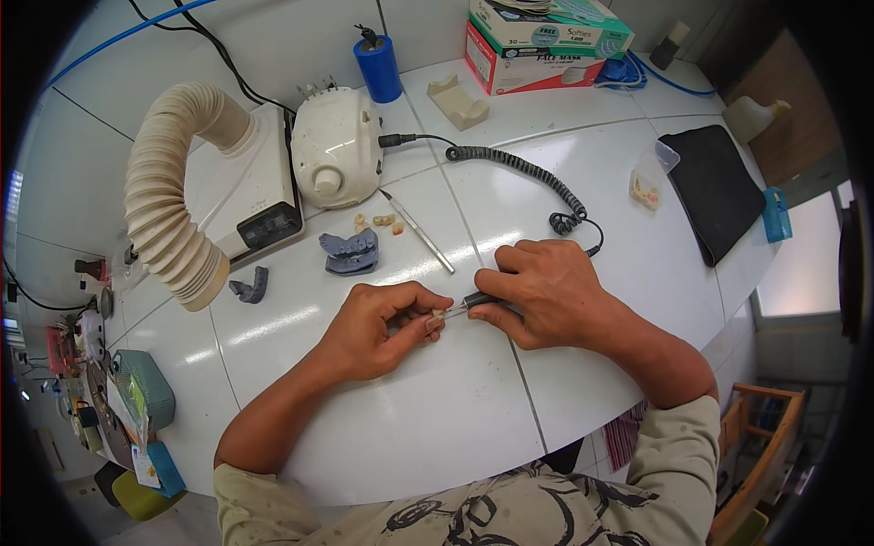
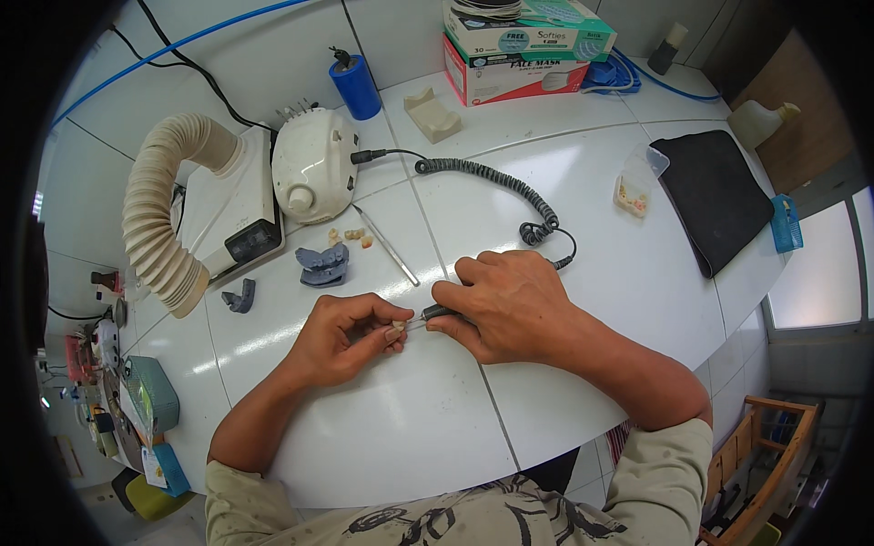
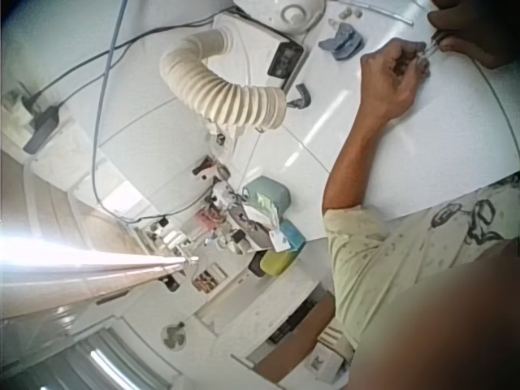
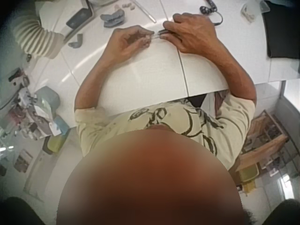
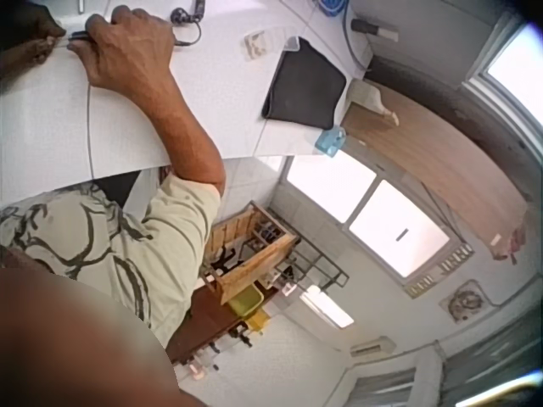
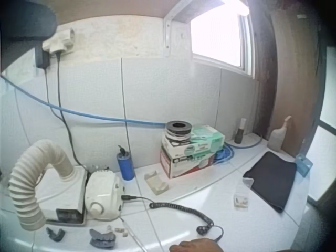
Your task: Polishing a small dental prosthetic or individual denture tooth using a handheld rotary tool.
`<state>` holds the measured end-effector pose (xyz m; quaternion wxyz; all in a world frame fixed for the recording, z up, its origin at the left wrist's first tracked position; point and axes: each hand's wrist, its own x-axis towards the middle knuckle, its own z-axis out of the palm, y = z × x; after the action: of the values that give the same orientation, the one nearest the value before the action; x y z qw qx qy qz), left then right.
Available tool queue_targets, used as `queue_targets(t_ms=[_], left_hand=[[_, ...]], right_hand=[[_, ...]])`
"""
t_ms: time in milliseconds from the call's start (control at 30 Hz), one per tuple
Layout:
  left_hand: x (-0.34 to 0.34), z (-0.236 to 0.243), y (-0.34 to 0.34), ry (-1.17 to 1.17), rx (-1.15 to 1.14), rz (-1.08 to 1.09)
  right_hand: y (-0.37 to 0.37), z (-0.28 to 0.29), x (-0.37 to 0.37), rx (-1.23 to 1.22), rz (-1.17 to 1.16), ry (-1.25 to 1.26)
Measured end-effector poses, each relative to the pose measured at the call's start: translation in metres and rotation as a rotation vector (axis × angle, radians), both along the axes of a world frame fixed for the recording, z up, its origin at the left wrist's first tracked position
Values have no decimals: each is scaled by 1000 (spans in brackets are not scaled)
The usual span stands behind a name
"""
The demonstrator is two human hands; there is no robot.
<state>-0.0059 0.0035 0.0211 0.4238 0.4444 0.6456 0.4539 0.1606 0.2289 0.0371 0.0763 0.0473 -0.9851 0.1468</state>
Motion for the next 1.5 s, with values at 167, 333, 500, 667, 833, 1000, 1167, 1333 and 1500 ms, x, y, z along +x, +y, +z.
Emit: queue_targets(t_ms=[167, 333, 500, 667, 833, 1000, 1167, 1333, 1500], left_hand=[[-1, -2, 1, -1, 5, -7], [0, 2, 2, 3, -12, -7], [0, 2, 2, -1, 5, -3], [-2, -1, 0, 6, 24, 21], [-2, -1, -1, 13, 16, 35], [-2, -2, 0, 3, 20, 51], [-2, 1, 0, 9, 17, 44], [-1, 0, 0, 36, 20, 40], [-1, 0, 0, 30, 17, 45]], right_hand=[[-2, 1, -1, 1, -7, -30], [0, 1, 0, -5, -5, -35], [-1, -2, 0, -12, 7, -2], [6, 0, 2, -38, -24, -37], [3, -2, 2, -29, -21, -1], [2, -3, 2, -23, -13, 25], [0, -3, 2, -16, -13, 27], [0, -3, 2, -2, 8, 12], [-1, -2, 2, 4, -6, 2]])
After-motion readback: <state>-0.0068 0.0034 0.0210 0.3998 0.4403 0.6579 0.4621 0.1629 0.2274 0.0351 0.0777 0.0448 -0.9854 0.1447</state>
